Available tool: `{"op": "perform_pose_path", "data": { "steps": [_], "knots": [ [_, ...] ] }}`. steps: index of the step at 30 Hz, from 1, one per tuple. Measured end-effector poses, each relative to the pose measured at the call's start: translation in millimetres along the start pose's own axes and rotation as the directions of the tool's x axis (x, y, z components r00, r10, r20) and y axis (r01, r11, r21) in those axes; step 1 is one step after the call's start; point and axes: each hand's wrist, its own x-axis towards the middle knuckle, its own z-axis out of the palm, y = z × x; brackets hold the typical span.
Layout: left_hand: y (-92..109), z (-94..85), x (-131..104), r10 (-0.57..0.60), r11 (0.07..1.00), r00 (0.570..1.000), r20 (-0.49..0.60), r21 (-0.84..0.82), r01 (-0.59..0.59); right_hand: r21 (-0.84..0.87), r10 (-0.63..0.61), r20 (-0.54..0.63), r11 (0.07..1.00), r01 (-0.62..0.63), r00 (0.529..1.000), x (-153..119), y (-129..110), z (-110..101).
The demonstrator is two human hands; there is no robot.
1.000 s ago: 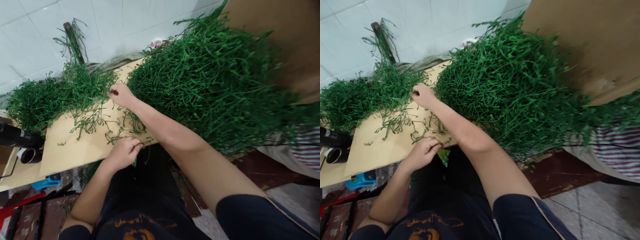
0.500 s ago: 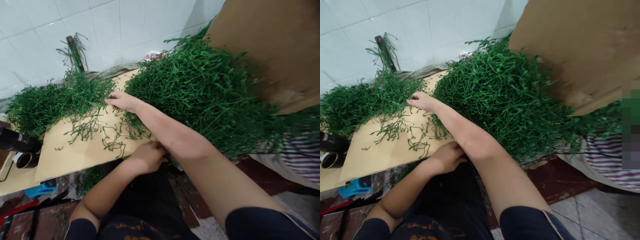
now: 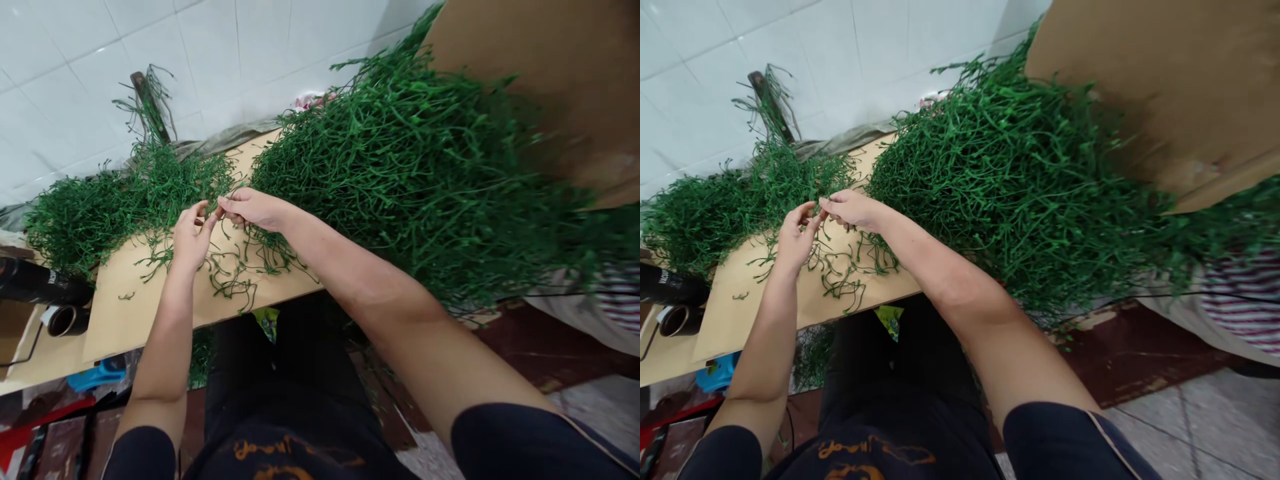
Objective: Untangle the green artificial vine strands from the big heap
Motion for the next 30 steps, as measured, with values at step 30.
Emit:
{"op": "perform_pose_path", "data": {
  "steps": [30],
  "knots": [
    [-20.8, 16.9, 15.4, -0.343, 0.56, 0.898, 0.276, -0.707, 0.431, -0.954, -0.264, -0.139, 0.295, -0.057, 0.955, -4.9, 32.2, 38.4]
  ]
}}
